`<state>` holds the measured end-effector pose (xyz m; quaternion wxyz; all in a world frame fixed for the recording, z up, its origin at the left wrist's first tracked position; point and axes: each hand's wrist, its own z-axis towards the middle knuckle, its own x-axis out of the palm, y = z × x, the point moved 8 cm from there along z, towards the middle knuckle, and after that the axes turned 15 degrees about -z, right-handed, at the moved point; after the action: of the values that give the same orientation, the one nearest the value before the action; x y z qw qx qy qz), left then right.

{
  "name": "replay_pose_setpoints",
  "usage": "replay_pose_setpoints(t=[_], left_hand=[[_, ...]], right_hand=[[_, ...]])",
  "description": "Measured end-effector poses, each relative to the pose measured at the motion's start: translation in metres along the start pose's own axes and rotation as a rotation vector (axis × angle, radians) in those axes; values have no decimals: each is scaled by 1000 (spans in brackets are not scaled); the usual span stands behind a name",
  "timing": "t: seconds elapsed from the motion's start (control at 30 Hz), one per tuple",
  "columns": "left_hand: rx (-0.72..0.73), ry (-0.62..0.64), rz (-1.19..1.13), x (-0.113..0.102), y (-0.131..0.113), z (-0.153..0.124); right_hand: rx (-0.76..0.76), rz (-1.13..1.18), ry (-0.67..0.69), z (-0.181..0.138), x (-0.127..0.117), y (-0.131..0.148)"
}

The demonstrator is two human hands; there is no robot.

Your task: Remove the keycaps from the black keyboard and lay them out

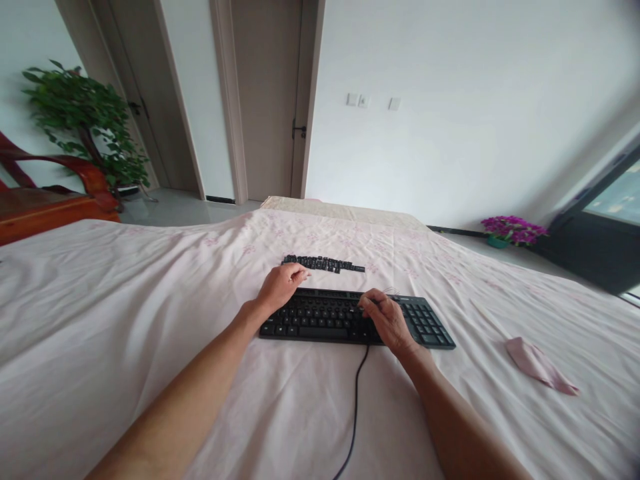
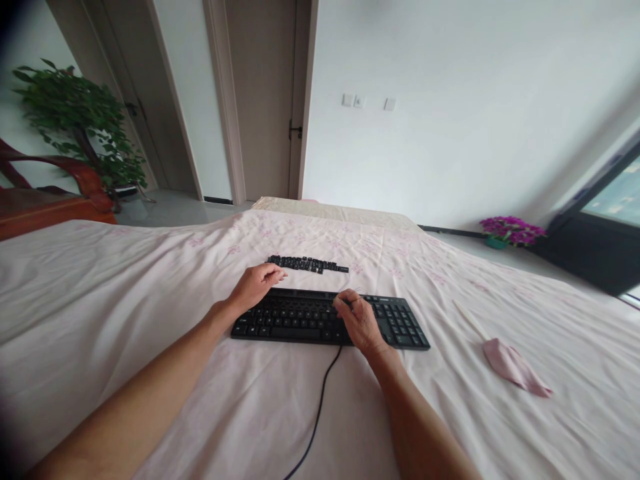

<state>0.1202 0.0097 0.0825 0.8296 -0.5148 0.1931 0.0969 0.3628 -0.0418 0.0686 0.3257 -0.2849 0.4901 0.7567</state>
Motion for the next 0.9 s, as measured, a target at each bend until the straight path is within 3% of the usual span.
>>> replay_pose_setpoints(t=[0.2, 0.47, 0.7, 0.9], left_hand=[[10, 297, 103, 56, -23, 8], [17, 489, 174, 127, -36, 14], [4, 534, 79, 138, -24, 9], [37, 467, 46, 135, -15, 10]], right_hand=[[-12, -8, -20, 1, 1, -3], [-77, 35, 39, 6, 7, 0], [-170, 29, 89, 13, 11, 5], [-204, 21, 87, 17, 13, 5]])
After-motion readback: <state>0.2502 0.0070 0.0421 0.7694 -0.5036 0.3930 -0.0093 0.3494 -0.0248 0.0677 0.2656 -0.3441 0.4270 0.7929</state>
